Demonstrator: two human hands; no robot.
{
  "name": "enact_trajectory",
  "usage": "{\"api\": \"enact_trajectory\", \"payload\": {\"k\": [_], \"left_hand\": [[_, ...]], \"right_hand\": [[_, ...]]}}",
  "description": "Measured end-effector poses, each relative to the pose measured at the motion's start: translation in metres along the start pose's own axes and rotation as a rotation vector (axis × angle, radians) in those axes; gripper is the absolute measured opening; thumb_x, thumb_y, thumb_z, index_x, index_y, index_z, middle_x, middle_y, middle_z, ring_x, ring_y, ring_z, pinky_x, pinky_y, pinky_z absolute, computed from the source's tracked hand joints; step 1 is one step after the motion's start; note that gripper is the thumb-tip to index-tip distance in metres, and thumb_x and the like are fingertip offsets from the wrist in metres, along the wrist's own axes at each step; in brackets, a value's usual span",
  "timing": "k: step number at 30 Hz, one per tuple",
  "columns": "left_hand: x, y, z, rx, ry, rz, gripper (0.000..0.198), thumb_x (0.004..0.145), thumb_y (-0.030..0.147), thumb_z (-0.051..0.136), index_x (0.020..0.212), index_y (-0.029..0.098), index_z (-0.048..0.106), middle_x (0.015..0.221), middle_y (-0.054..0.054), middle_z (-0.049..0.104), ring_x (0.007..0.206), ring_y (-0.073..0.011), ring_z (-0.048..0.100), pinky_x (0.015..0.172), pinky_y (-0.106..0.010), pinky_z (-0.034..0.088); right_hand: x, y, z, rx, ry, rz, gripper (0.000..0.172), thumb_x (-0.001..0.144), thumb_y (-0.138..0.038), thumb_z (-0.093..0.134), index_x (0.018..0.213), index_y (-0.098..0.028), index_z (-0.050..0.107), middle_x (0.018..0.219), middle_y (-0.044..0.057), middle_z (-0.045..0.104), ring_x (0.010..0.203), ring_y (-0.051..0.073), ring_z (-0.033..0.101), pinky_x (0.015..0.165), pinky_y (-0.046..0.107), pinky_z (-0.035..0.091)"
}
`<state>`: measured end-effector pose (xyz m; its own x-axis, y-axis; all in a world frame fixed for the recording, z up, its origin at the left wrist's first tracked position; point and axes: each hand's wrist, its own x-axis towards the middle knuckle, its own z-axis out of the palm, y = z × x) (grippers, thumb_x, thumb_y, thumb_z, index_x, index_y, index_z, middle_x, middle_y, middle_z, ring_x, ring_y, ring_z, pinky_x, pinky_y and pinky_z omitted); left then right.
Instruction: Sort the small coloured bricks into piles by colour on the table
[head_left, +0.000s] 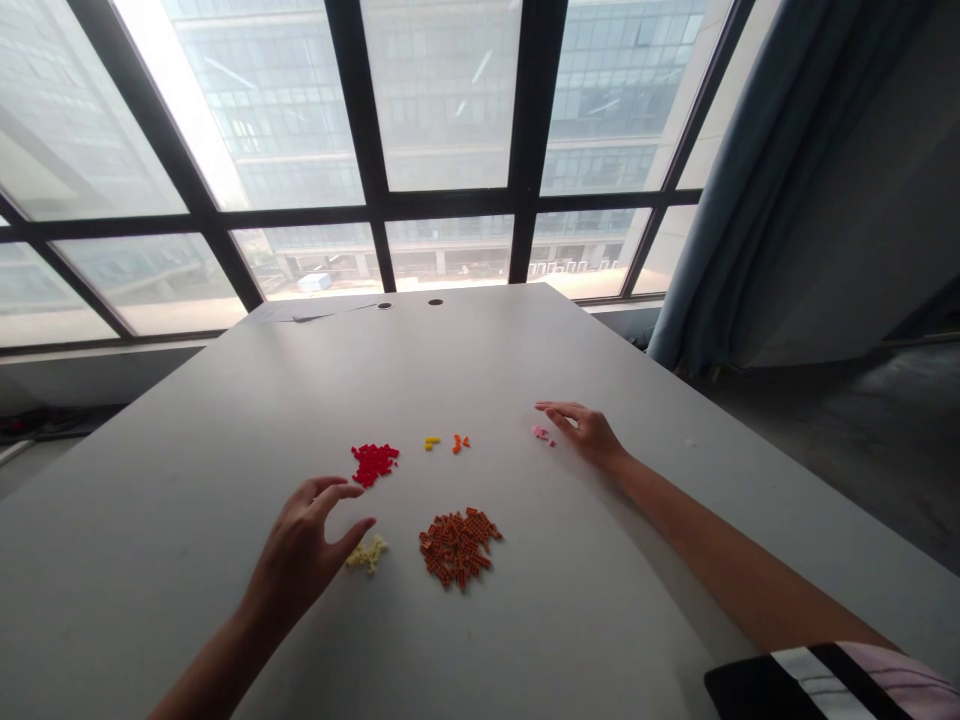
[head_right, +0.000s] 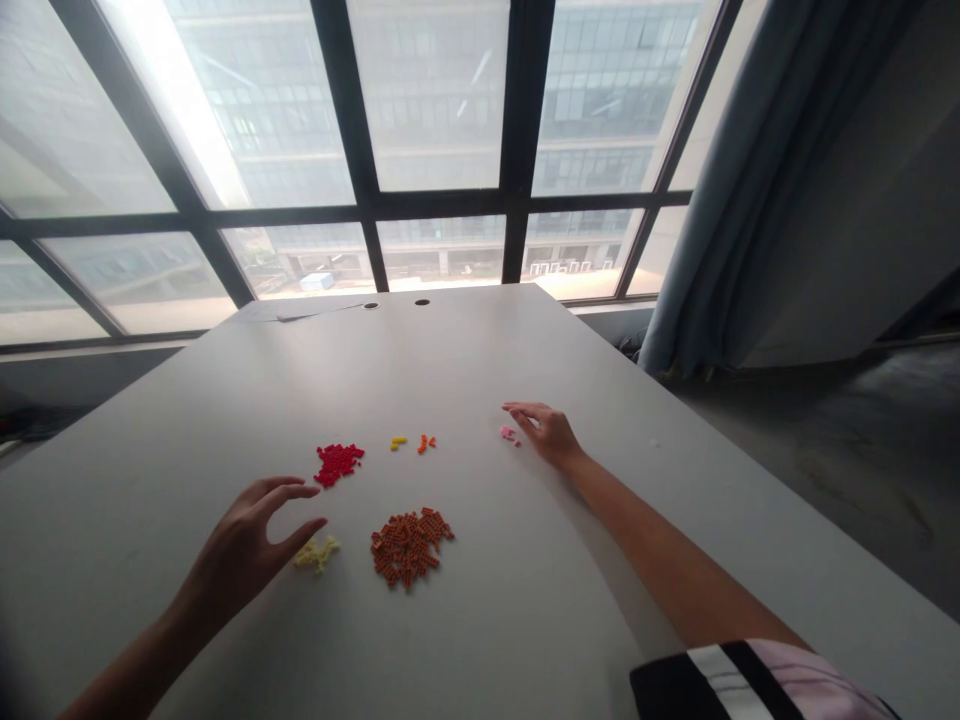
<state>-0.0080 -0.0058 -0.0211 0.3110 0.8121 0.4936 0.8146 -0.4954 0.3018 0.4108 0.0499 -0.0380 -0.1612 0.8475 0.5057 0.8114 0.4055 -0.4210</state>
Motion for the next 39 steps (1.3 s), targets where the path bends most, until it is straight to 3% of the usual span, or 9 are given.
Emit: {"api": "enact_trajectory", "payload": {"k": [5,11,22,25,28,31,33,36,39], "left_hand": [[-0.002,-0.004,0.000,0.006,0.007,0.002,0.040,0.081,0.057,0.055,0.097,0.022,0.066,0.103,-0.010,0.062,0.093,-0.0265,0.062,0.084,-0.042,0.050],[-0.005,-0.008,0.002,0.013,0.014,-0.001,0.041,0.080,0.058,0.056,0.098,0.022,0.066,0.104,-0.010,0.062,0.093,-0.0259,0.062,0.083,-0.041,0.051],[-0.012,-0.011,0.001,0.006,0.000,-0.023,0.041,0.080,0.058,0.056,0.098,0.022,0.066,0.104,-0.009,0.062,0.093,-0.0257,0.062,0.083,-0.040,0.051],[-0.012,-0.012,0.002,0.002,0.009,-0.017,0.042,0.080,0.059,0.056,0.097,0.022,0.067,0.103,-0.009,0.062,0.092,-0.0255,0.063,0.082,-0.040,0.051],[-0.011,-0.011,0.003,0.002,0.023,-0.015,0.043,0.080,0.060,0.056,0.097,0.022,0.067,0.103,-0.009,0.063,0.091,-0.0253,0.063,0.082,-0.040,0.051],[-0.011,-0.009,0.003,-0.001,0.033,-0.017,0.043,0.080,0.060,0.056,0.096,0.022,0.067,0.102,-0.009,0.063,0.090,-0.0249,0.063,0.081,-0.039,0.051],[-0.011,-0.008,0.001,-0.006,0.042,-0.012,0.042,0.080,0.059,0.055,0.095,0.022,0.067,0.102,-0.009,0.064,0.090,-0.0246,0.063,0.080,-0.038,0.052],[-0.011,-0.006,-0.003,-0.003,0.063,-0.004,0.040,0.081,0.058,0.055,0.093,0.022,0.067,0.101,-0.009,0.064,0.089,-0.0245,0.063,0.080,-0.038,0.051],[-0.012,-0.007,-0.006,0.011,0.075,0.000,0.039,0.082,0.057,0.055,0.092,0.022,0.067,0.101,-0.009,0.064,0.089,-0.0246,0.063,0.080,-0.039,0.051]], "right_hand": [[-0.005,-0.002,-0.010,-0.232,-0.182,-0.249,0.033,0.088,-0.038,0.055,0.114,-0.023,0.067,0.117,0.010,0.065,0.102,0.024,0.062,0.092,0.041,0.049],[-0.007,0.002,-0.001,-0.284,-0.215,-0.243,0.039,0.094,-0.042,0.044,0.116,-0.018,0.066,0.100,0.011,0.061,0.065,0.013,0.061,0.072,0.030,0.054],[0.007,0.022,0.014,-0.178,-0.047,-0.200,0.041,0.088,-0.050,0.051,0.102,-0.017,0.071,0.090,0.009,0.059,0.059,0.012,0.057,0.066,0.030,0.055],[0.011,0.004,0.016,-0.185,0.065,-0.198,0.040,0.088,-0.048,0.052,0.100,-0.016,0.071,0.090,0.011,0.060,0.063,0.015,0.058,0.066,0.032,0.055],[0.015,-0.034,0.028,-0.077,0.109,-0.249,0.030,0.092,-0.037,0.050,0.097,-0.017,0.071,0.091,0.010,0.064,0.074,0.016,0.062,0.074,0.032,0.054],[0.023,-0.070,0.051,0.039,-0.067,-0.383,0.022,0.090,-0.031,0.055,0.103,-0.022,0.070,0.101,0.008,0.070,0.091,0.018,0.064,0.084,0.033,0.054],[0.029,-0.083,0.068,0.025,-0.136,-0.355,0.024,0.091,-0.027,0.054,0.109,-0.020,0.069,0.115,0.009,0.067,0.102,0.020,0.063,0.090,0.036,0.052],[0.033,-0.087,0.084,0.017,-0.198,-0.344,0.025,0.091,-0.024,0.052,0.108,-0.017,0.069,0.116,0.009,0.068,0.109,0.020,0.062,0.096,0.035,0.050],[0.026,-0.081,0.081,0.025,-0.216,-0.366,0.025,0.092,-0.020,0.050,0.107,-0.016,0.070,0.110,0.008,0.070,0.106,0.019,0.063,0.096,0.032,0.050]]}}
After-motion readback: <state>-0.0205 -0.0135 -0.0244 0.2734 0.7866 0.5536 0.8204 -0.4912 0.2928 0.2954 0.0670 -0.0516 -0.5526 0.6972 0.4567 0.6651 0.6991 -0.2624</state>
